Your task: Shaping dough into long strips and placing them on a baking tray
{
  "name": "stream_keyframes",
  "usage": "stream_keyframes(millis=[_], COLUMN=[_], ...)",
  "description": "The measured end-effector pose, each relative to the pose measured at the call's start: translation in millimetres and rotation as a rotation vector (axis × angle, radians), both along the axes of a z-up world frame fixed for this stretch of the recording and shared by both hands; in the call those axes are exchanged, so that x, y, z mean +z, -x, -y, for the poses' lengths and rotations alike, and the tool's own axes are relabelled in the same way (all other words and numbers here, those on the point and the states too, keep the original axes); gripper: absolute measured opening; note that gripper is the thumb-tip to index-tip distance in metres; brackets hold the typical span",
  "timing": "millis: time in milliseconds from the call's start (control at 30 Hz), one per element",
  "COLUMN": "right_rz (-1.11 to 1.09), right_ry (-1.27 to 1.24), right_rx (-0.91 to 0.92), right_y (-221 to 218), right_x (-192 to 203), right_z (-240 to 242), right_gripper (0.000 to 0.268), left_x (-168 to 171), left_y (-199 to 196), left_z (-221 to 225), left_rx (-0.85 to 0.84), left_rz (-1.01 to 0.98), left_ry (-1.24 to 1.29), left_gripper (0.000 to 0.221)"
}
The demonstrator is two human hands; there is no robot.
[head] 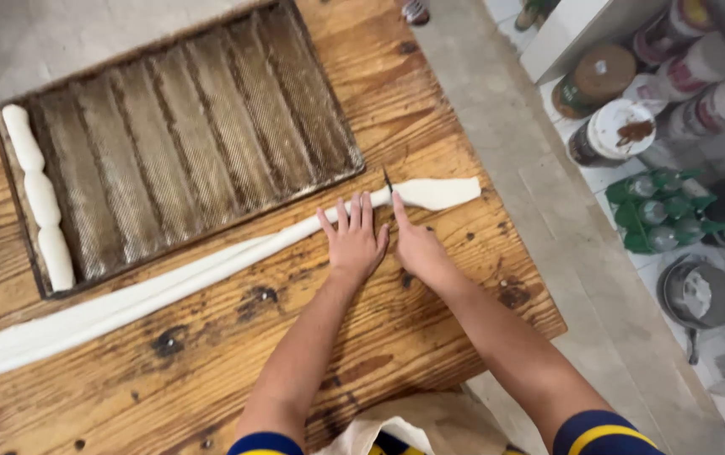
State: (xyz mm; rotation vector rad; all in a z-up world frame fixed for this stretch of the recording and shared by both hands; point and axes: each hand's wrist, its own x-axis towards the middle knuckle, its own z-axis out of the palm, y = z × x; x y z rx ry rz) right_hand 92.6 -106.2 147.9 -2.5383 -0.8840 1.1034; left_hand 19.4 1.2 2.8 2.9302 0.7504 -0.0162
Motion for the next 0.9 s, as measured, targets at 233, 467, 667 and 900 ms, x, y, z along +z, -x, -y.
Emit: stream_keyframes(millis=[233, 467, 667, 900], right_rz=[-0.002, -0.215, -0.378, -0.281], right_ry=[0.028, 0.038, 0.098, 0.038], right_rx=[0.062, -0.074, -0.294, -0.476], right_y=[15, 48, 80, 73], right_x=[4, -67, -72, -70], right_z=[45, 149, 196, 212], right_gripper=[0.081, 0.074, 0.075, 0.072], left_x=[-9, 23, 19, 87], left_y=[-42, -77, -101, -85], left_z=[-19, -26, -31, 9], left_rx=[0.051, -0.396, -0.496, -0.3], left_rz=[-0.141, -0.264, -0.146, 0.122], left_ry=[0.223, 0.185, 0.192, 0.826], left_gripper=[0.064, 0.077, 0.033, 0.022])
